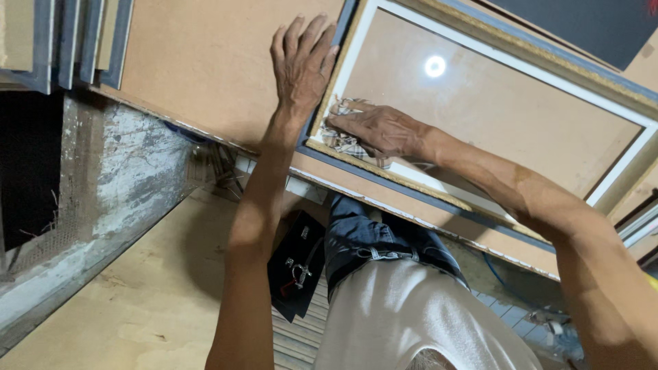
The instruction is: The person assembles a display frame by attaching a grey border to a board using a pneumatic nail gun, then places a decorative frame with glass over it. They wipe the glass with a cloth, position a decorative sword on a black backing board, and repeat the border attachment process.
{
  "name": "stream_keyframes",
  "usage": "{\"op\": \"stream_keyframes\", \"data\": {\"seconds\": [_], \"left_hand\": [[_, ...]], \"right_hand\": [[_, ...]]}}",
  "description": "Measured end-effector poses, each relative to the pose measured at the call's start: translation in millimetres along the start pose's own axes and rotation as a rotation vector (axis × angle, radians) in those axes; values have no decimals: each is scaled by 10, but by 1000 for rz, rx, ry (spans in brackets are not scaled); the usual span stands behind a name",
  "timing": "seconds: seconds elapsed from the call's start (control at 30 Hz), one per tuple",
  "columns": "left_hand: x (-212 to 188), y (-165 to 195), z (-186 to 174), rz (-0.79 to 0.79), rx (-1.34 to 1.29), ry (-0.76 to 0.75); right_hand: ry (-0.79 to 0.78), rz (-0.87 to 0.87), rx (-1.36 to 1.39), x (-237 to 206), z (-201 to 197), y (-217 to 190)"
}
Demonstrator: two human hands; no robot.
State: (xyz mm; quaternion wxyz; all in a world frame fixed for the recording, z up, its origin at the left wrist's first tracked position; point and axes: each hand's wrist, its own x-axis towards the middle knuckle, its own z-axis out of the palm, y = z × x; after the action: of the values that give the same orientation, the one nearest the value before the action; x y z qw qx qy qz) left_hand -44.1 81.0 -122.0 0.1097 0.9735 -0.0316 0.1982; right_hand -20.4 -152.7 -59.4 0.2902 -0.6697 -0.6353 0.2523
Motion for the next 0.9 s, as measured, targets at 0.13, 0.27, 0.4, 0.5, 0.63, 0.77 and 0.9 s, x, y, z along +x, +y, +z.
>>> {"op": "stream_keyframes", "data": {"seconds": [0.13,0.27,0.4,0.5,0.63,0.77,0.9], "left_hand": [[-28,-14,-9,-8,-41,-63],[-44,-22,-9,-37,-62,-55],[-8,-13,-18,-28,-58,-62],[17,13,-62,-55,-82,-128],[33,47,-136,-63,-120,-155],[40,99,-162,-38,-94,-159],[25,139,-171,-68,-100,-175]], "right_hand": [[-133,71,63,-593,105,-19],[-164,231,-15,-2237,-132,-193],[-203,281,-213,-2589,23,-103],[-41,220,-230,-1787,276,49],[22,321,-478,-507,412,177],[250,570,-435,-730,218,127],[361,982,-459,-1950,145,-25]]}}
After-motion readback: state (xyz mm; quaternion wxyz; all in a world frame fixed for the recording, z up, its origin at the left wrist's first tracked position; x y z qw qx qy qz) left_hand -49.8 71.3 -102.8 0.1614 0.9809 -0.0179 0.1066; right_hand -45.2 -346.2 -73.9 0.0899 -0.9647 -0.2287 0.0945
